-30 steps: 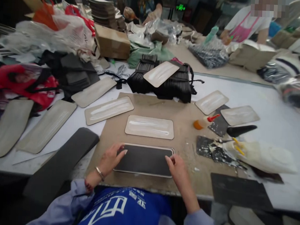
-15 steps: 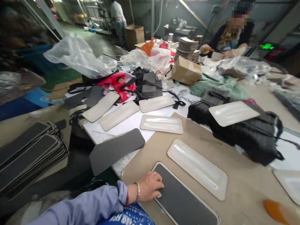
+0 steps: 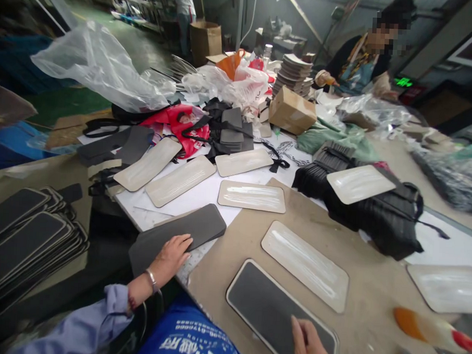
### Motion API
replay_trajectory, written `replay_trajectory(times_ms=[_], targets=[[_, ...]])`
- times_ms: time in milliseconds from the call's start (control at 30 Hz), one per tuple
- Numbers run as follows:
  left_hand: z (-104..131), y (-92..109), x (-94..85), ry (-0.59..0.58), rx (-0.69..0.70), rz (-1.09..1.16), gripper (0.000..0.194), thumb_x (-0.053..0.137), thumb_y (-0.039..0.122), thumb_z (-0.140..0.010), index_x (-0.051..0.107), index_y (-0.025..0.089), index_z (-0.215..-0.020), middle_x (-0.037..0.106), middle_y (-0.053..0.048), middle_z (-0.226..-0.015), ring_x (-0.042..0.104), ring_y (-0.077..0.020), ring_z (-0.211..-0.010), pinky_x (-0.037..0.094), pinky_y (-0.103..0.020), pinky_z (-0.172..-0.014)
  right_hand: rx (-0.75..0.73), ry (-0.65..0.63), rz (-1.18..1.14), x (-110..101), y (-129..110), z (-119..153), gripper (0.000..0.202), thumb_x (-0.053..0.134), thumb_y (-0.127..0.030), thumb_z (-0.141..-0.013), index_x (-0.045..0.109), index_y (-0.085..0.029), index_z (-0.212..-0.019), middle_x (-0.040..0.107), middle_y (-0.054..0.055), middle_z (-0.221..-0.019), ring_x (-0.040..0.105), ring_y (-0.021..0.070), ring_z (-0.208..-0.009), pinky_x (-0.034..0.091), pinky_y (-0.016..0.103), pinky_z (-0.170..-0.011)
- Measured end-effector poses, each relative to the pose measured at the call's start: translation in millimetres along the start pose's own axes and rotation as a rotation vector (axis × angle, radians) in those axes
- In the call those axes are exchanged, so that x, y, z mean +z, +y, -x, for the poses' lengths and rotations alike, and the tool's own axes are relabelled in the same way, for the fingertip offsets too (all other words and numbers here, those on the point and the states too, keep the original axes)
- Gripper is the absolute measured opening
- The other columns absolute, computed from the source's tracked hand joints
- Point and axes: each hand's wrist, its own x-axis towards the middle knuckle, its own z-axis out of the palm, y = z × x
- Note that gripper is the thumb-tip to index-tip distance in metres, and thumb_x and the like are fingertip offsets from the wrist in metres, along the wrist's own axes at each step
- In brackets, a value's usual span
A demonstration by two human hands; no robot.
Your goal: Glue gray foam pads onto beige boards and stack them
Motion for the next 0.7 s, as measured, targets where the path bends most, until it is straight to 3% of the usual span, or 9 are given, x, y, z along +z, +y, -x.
replay_trajectory(times_ms=[133, 233, 300, 367, 467, 567, 700], targets=[[-4.4, -14.5, -5.3, -0.021, 0.077, 0.125, 0.024, 0.049, 0.018, -0.079, 0.063, 0.019, -0.099, 0.062, -0.009, -0.111, 0.055, -0.0208, -0.105, 0.045, -0.039, -0.095, -0.056, -0.028, -0.019, 14.8, -38.6, 4.5, 0.042, 0.041, -0.065, -0.069, 0.051, -0.025, -0.064, 0.053, -0.003, -0.054, 0.05, 0.0142, -0.051, 0.042, 0.024, -0.058], [-3.1, -15.7, -18.9, 0.074, 0.167, 0.127, 0.027, 0.041, 0.019, -0.085, 0.064, 0.017, -0.098, 0.066, -0.009, -0.103, 0.059, -0.0182, -0.099, 0.048, -0.035, -0.092, -0.075, -0.094, -0.105, 26.2, -72.9, 6.8, 0.045, 0.042, -0.067, -0.069, 0.051, -0.023, -0.062, 0.052, -0.002, -0.052, 0.05, 0.0143, -0.052, 0.043, 0.024, -0.057], [2.1, -6.6, -29.7, 0.187, 0.298, 0.084, 0.029, 0.038, 0.016, -0.086, 0.064, 0.016, -0.1, 0.067, -0.009, -0.1, 0.061, -0.0175, -0.096, 0.05, -0.033, -0.09, -0.052, -0.181, -0.263, 31.7, -100.6, 7.7, 0.049, 0.043, -0.069, -0.068, 0.056, -0.022, -0.073, 0.058, 0.002, -0.06, 0.054, 0.0163, -0.058, 0.045, 0.026, -0.056], [9.9, 8.9, -38.9, 0.27, 0.484, 0.039, 0.029, 0.039, 0.011, -0.085, 0.062, 0.016, -0.102, 0.067, -0.008, -0.1, 0.061, -0.017, -0.096, 0.051, -0.032, -0.088, -0.008, -0.266, -0.504, 33.7, -129.1, 7.6, 0.062, 0.043, -0.072, -0.067, 0.057, -0.02, -0.097, 0.064, 0.007, -0.081, 0.059, 0.0199, -0.073, 0.048, 0.028, -0.056], [21.8, 34.0, -45.7, 0.298, 0.748, 0.021, 0.03, 0.041, 0.007, -0.083, 0.061, 0.016, -0.104, 0.068, -0.008, -0.1, 0.061, -0.0164, -0.095, 0.052, -0.03, -0.087, 0.067, -0.348, -0.762, 28.6, -162.2, 5.0, 0.071, 0.043, -0.072, -0.067, 0.05, -0.019, -0.114, 0.062, 0.01, -0.1, 0.061, 0.0204, -0.082, 0.052, 0.029, -0.056], [28.6, 50.9, -42.8, 0.284, 0.911, 0.037, 0.028, 0.04, 0.008, -0.083, 0.062, 0.014, -0.099, 0.069, -0.009, -0.096, 0.062, -0.0169, -0.092, 0.053, -0.029, -0.085, 0.094, -0.436, -0.75, 19.7, -173.5, 2.2, 0.059, 0.053, -0.065, -0.067, 0.056, -0.015, -0.098, 0.062, 0.006, -0.084, 0.06, 0.0141, -0.066, 0.049, 0.023, -0.051], [31.2, 62.7, -28.3, 0.281, 0.999, 0.041, 0.03, 0.037, 0.008, -0.084, 0.062, 0.014, -0.099, 0.069, -0.008, -0.096, 0.061, -0.0162, -0.095, 0.05, -0.027, -0.088, 0.147, -0.479, -0.647, 14.1, -162.4, 0.6, 0.055, 0.058, -0.059, -0.067, 0.053, -0.012, -0.095, 0.059, 0.004, -0.073, 0.058, 0.0111, -0.054, 0.045, 0.019, -0.042]])
